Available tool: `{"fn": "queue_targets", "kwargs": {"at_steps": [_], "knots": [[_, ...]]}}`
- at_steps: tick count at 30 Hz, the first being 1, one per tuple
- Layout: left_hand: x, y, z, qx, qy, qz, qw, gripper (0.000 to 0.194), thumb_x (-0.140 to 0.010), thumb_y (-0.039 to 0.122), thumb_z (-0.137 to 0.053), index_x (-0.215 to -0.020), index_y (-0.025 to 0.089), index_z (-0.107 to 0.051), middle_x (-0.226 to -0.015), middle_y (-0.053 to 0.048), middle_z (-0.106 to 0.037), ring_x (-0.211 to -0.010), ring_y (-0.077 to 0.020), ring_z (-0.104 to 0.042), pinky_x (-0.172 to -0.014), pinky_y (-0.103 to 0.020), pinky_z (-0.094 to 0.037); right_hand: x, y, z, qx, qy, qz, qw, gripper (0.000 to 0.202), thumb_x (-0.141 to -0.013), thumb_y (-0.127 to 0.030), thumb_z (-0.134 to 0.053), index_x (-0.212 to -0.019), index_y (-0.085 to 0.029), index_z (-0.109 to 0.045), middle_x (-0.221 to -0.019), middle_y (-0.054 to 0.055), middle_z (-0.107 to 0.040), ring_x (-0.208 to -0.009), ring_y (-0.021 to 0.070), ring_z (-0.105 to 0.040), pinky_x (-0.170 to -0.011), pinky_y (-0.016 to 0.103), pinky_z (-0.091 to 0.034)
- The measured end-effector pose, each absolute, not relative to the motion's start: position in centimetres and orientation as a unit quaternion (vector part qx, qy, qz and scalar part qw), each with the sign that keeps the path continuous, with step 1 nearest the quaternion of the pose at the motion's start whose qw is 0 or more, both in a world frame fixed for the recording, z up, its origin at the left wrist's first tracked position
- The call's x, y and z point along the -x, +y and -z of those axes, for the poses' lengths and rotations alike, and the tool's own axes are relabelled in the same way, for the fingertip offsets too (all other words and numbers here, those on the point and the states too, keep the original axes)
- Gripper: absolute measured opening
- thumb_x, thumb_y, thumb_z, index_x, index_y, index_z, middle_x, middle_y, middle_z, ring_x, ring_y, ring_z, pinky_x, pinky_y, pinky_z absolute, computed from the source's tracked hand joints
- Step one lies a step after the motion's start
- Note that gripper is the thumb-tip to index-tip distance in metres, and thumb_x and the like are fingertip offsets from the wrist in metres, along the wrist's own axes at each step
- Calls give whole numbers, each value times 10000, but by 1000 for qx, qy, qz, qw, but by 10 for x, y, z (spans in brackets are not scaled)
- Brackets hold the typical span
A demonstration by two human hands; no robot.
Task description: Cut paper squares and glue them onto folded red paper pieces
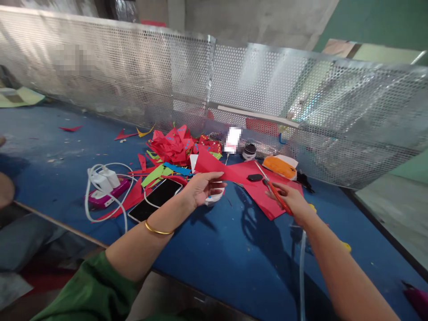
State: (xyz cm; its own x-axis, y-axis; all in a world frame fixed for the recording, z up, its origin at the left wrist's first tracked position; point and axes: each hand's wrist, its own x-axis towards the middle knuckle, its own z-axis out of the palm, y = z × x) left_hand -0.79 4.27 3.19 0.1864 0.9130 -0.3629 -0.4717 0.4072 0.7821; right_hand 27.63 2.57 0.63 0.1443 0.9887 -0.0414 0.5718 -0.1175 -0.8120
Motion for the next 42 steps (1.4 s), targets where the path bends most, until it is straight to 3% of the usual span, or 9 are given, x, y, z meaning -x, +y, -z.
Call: {"fn": "queue_targets", "kwargs": {"at_steps": [3, 9, 12, 14, 17, 21, 31, 42], "knots": [[4, 45, -37, -250, 426, -487, 720, 34, -780, 109, -708, -748, 98, -703, -651, -91, -715, -570, -154, -664, -512, -247, -483, -267, 12, -7, 631, -551, -366, 406, 870, -589, -675, -765, -1259, -140, -620, -719, -6, -591, -514, 110, -499, -531, 292, -494], [3, 50, -40, -230, 415, -528, 704, 45, -805, 132, -698, -765, 113, -708, -720, -100, -744, -656, -163, -709, -542, -227, -523, -257, -11, -25, 540, -566, -451, 431, 778, -572, -684, -804, -1166, -220, -608, -830, 25, -591, -712, 174, -600, -793, 366, -544], [7, 52, -36, -208, 413, -558, 689, 73, -832, 122, -667, -769, 107, -700, -717, -99, -744, -665, -152, -716, -582, -223, -550, -263, -17, -31, 524, -599, -453, 402, 820, -545, -747, -778, -1187, -278, -575, -934, 71, -635, -843, 228, -633, -749, 342, -545], [9, 54, -33, -196, 412, -573, 681, 77, -835, 111, -660, -768, 108, -696, -714, -95, -746, -654, -147, -718, -595, -220, -559, -265, -20, -32, 515, -621, -455, 377, 830, -538, -743, -785, -1202, -294, -571, -945, 73, -642, -822, 225, -621, -685, 321, -534], [10, 53, -30, -186, 410, -582, 678, 73, -832, 107, -667, -768, 102, -701, -716, -98, -749, -648, -145, -721, -590, -211, -561, -261, -23, -28, 508, -647, -469, 320, 770, -579, -688, -796, -1179, -245, -605, -868, 50, -632, -701, 183, -558, -634, 307, -497], [8, 47, -29, -195, 410, -574, 681, 85, -841, 106, -660, -781, 84, -715, -758, -115, -762, -689, -156, -736, -568, -198, -554, -242, -27, -25, 547, -646, -464, 260, 771, -584, -567, -831, -1220, -192, -611, -821, 21, -612, -697, 179, -515, -674, 324, -468], [-3, 33, -25, -282, 421, -518, 689, 50, -701, 92, -778, -732, 73, -744, -763, -126, -761, -690, -206, -746, -554, -219, -525, -227, -27, -24, 568, -624, -454, 287, 830, -548, -554, -826, -1238, -161, -582, -800, 9, -594, -743, 203, -507, -734, 358, -435], [-11, 27, -23, -287, 453, -512, 671, 19, -712, 81, -741, -709, 98, -734, -760, -116, -762, -652, -189, -734, -537, -226, -500, -226, -26, -9, 525, -621, -497, 301, 770, -575, -613, -835, -1181, -191, -617, -781, 0, -579, -658, 150, -470, -599, 285, -408]]}}
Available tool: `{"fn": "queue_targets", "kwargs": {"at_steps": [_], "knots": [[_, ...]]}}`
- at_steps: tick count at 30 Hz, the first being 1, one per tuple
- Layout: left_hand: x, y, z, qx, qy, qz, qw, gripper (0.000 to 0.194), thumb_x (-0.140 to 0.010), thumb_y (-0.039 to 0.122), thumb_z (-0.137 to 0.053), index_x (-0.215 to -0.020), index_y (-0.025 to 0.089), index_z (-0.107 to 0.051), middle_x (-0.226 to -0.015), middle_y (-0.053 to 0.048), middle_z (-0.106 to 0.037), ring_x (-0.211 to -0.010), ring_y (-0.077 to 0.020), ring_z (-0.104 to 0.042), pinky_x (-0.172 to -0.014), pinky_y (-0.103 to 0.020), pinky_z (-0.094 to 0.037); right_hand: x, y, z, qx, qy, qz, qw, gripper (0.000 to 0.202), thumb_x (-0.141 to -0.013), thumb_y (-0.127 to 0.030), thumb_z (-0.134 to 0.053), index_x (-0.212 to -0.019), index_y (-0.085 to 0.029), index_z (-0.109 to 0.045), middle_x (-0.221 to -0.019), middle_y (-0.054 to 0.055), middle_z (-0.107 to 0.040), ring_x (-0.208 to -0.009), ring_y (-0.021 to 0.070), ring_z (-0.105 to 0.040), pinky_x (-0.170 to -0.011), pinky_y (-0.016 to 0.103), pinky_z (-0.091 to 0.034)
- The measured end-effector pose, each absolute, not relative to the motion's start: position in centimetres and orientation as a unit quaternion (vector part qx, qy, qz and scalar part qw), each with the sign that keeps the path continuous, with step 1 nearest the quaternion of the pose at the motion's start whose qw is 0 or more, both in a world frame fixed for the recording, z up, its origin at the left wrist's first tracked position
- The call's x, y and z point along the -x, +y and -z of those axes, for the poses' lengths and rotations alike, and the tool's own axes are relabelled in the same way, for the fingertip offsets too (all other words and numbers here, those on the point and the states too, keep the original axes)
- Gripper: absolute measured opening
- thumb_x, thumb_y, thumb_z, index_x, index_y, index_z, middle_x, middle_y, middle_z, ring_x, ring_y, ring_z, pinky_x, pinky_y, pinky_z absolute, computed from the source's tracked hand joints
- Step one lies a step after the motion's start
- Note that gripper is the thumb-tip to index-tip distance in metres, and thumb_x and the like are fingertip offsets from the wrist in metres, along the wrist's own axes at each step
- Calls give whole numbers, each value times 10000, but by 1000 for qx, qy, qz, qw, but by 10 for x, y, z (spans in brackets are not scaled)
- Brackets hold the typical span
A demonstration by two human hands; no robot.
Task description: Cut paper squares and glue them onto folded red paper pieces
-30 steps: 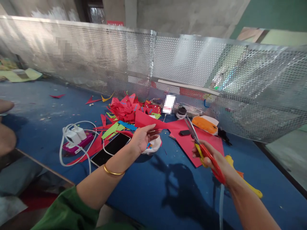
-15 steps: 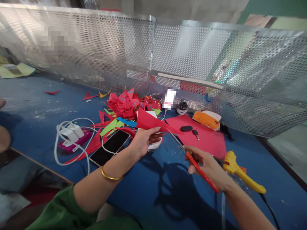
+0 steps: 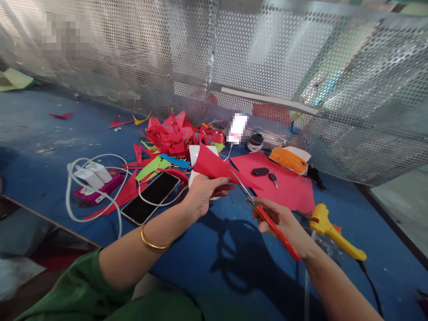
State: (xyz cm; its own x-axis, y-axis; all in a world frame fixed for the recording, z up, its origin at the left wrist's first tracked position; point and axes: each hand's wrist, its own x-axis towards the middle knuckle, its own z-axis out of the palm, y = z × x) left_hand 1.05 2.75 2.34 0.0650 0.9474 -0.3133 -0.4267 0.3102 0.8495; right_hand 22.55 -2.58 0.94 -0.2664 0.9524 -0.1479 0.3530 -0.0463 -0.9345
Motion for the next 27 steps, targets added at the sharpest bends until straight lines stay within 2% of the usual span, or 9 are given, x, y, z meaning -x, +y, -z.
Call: {"fn": "queue_targets", "kwargs": {"at_steps": [5, 12, 15, 19, 27], "knots": [[-12, 26, -23, -289, 450, -512, 672, 29, -720, 85, -737, -741, 104, -741, -774, -112, -764, -673, -191, -732, -534, -228, -493, -222, -27, -7, 517, -613, -501, 326, 703, -613, -597, -822, -1159, -199, -628, -776, -1, -575, -687, 151, -496, -630, 274, -445], [-10, 27, -24, -286, 448, -523, 667, 68, -666, 101, -770, -732, 110, -753, -827, -112, -764, -621, -166, -688, -467, -235, -432, -220, -28, -5, 522, -620, -480, 337, 713, -605, -602, -818, -1174, -209, -645, -772, 9, -602, -700, 168, -548, -642, 290, -486], [-10, 27, -26, -289, 458, -513, 666, 13, -702, 102, -747, -708, 113, -753, -763, -101, -758, -604, -164, -688, -495, -243, -446, -220, -29, -6, 514, -629, -477, 335, 682, -621, -593, -812, -1166, -212, -659, -780, 16, -620, -692, 166, -557, -638, 291, -495], [-12, 26, -28, -284, 461, -507, 671, 63, -736, 79, -723, -686, 106, -748, -682, -88, -740, -606, -175, -706, -567, -258, -501, -218, -30, -8, 518, -617, -487, 338, 690, -616, -554, -825, -1182, -200, -651, -777, 17, -626, -693, 164, -567, -637, 289, -508], [-13, 26, -28, -281, 449, -508, 679, 83, -747, 64, -718, -681, 108, -744, -692, -96, -746, -626, -186, -719, -618, -280, -522, -215, -30, -9, 530, -609, -486, 335, 645, -641, -543, -796, -1172, -199, -668, -753, 9, -613, -663, 155, -559, -641, 300, -504]]}}
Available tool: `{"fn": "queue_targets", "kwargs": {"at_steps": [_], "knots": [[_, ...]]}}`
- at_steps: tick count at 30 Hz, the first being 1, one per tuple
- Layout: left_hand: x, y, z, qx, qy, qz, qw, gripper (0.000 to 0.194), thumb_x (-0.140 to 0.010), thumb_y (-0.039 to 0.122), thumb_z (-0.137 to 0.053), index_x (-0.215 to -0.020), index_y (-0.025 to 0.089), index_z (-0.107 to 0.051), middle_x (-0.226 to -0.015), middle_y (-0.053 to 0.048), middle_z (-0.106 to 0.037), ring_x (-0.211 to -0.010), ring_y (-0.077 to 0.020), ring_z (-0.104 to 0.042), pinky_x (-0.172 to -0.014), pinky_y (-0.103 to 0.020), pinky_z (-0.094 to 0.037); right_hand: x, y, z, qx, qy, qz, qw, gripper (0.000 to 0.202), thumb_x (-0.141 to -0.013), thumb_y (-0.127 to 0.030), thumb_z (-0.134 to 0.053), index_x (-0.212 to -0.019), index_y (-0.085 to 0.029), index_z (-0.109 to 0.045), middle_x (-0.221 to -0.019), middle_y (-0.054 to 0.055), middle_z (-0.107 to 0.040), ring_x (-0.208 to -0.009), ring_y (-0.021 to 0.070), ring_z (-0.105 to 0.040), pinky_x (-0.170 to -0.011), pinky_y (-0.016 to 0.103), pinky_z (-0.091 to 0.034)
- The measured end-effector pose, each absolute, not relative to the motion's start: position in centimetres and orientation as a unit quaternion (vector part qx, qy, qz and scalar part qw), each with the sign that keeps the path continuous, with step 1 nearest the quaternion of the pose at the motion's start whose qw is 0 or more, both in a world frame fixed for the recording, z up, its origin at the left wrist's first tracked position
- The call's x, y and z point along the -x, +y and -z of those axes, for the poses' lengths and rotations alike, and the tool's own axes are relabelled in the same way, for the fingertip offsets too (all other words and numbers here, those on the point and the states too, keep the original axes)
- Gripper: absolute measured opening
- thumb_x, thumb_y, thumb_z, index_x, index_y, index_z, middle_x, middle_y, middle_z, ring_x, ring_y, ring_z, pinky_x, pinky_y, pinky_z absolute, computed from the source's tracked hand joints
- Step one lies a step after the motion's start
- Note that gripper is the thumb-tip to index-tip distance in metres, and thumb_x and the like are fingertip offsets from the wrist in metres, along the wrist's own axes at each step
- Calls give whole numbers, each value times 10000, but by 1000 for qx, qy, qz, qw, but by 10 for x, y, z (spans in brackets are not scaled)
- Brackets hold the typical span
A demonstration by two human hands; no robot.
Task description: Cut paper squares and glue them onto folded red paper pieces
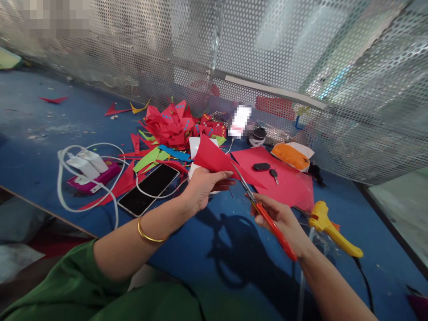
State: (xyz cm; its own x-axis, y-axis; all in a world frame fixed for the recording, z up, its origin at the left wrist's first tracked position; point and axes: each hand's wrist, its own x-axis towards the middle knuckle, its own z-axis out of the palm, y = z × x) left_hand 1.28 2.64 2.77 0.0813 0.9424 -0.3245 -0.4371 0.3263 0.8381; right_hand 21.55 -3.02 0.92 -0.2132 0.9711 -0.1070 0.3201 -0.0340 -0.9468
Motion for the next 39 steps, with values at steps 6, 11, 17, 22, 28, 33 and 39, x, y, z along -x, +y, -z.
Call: {"fn": "queue_targets", "kwargs": {"at_steps": [6, 11, 17, 22, 28, 33, 39], "knots": [[-11, 27, -27, -290, 455, -506, 673, 45, -730, 78, -735, -694, 101, -745, -685, -88, -743, -604, -176, -711, -558, -248, -485, -215, -32, -10, 526, -613, -490, 329, 611, -672, -551, -768, -1150, -183, -676, -744, 1, -581, -586, 119, -485, -528, 255, -426], [-8, 28, -25, -316, 438, -505, 673, 70, -705, 160, -777, -722, 101, -745, -736, -94, -752, -651, -170, -711, -565, -238, -477, -214, -32, -10, 521, -619, -482, 338, 608, -684, -533, -766, -1159, -163, -680, -732, -2, -565, -552, 101, -435, -493, 244, -388], [-6, 31, -21, -309, 417, -511, 685, 90, -683, 145, -772, -757, 100, -746, -802, -99, -753, -682, -177, -706, -576, -259, -507, -212, -33, -8, 517, -628, -469, 345, 613, -706, -537, -758, -1176, -151, -683, -700, -10, -537, -552, 101, -430, -472, 235, -364], [-4, 33, -19, -308, 403, -514, 692, 138, -668, 164, -786, -782, 93, -751, -809, -110, -756, -710, -191, -716, -612, -273, -528, -210, -36, -10, 509, -646, -459, 336, 603, -766, -567, -701, -1218, -169, -665, -684, -21, -495, -531, 95, -410, -437, 224, -326], [-3, 35, -18, -320, 402, -511, 690, 172, -648, 194, -808, -775, 91, -753, -786, -105, -758, -708, -194, -719, -621, -275, -539, -212, -37, -6, 483, -657, -474, 331, 553, -829, -543, -661, -1209, -141, -663, -617, -45, -431, -493, 79, -342, -412, 215, -275], [-2, 36, -17, -328, 400, -513, 685, 210, -632, 204, -822, -798, 94, -754, -780, -103, -758, -684, -192, -713, -626, -284, -545, -214, -37, 3, 467, -653, -483, 349, 516, -861, -495, -650, -1256, -163, -646, -636, -47, -422, -514, 79, -365, -436, 204, -313], [-1, 37, -18, -330, 405, -507, 686, 207, -634, 197, -827, -793, 93, -746, -754, -95, -747, -664, -185, -708, -615, -276, -541, -214, -36, 12, 483, -640, -486, 347, 553, -850, -534, -648, -1271, -175, -648, -630, -49, -421, -476, 68, -333, -409, 203, -274]]}}
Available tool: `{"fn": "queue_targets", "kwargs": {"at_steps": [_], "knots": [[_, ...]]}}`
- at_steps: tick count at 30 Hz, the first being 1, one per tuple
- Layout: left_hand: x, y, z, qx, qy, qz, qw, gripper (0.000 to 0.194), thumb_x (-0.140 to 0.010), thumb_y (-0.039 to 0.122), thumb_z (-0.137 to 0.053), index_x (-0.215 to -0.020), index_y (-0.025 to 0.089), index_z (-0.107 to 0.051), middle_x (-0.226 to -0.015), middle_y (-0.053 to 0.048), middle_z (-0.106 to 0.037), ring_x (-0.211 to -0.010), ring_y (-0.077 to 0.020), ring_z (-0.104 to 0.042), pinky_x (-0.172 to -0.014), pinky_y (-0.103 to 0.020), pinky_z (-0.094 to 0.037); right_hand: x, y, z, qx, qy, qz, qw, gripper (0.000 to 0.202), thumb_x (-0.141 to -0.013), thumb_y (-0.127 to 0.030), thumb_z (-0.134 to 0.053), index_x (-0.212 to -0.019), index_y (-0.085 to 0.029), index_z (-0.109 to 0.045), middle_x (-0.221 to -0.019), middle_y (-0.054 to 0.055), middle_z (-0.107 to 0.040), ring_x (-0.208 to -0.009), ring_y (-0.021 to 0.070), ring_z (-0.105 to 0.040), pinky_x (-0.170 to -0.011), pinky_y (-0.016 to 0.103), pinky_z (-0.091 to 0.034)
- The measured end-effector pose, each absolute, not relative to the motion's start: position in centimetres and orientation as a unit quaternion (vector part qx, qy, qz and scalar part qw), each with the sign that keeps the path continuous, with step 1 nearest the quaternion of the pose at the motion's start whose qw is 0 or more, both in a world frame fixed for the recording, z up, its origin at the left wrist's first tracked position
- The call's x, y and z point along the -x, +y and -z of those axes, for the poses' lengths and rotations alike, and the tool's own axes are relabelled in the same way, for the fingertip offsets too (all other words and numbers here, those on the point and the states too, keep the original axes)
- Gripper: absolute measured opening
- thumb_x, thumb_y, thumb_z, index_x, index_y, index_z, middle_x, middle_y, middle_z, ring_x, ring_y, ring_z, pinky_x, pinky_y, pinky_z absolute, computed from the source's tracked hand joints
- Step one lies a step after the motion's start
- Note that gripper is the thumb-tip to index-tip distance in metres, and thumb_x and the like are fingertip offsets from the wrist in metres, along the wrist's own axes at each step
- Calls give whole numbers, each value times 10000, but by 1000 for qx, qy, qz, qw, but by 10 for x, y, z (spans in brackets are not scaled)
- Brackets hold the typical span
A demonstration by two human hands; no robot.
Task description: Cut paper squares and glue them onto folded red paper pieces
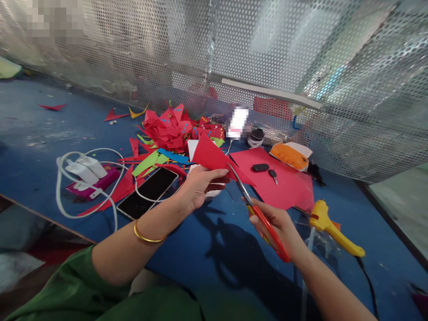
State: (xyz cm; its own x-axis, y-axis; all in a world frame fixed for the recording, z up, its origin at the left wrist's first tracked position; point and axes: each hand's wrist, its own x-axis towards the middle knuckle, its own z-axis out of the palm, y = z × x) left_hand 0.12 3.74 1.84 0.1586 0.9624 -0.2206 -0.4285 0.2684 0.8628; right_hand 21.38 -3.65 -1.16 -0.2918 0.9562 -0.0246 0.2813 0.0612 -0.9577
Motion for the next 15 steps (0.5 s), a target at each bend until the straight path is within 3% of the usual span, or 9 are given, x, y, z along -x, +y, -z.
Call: {"fn": "queue_targets", "kwargs": {"at_steps": [8, 15], "knots": [[-1, 37, -25, -269, 394, -556, 681, 174, -656, 182, -816, -778, 84, -739, -715, -70, -736, -567, -162, -686, -583, -277, -557, -214, -36, 11, 498, -655, -457, 338, 548, -831, -527, -669, -1252, -175, -656, -623, -52, -409, -515, 87, -354, -454, 218, -320], [-2, 38, -24, -275, 402, -559, 671, 188, -651, 172, -823, -790, 71, -747, -735, -87, -750, -567, -153, -684, -581, -263, -567, -210, -38, 5, 509, -668, -431, 330, 616, -814, -549, -655, -1264, -130, -613, -693, -20, -488, -588, 121, -439, -541, 249, -406]]}}
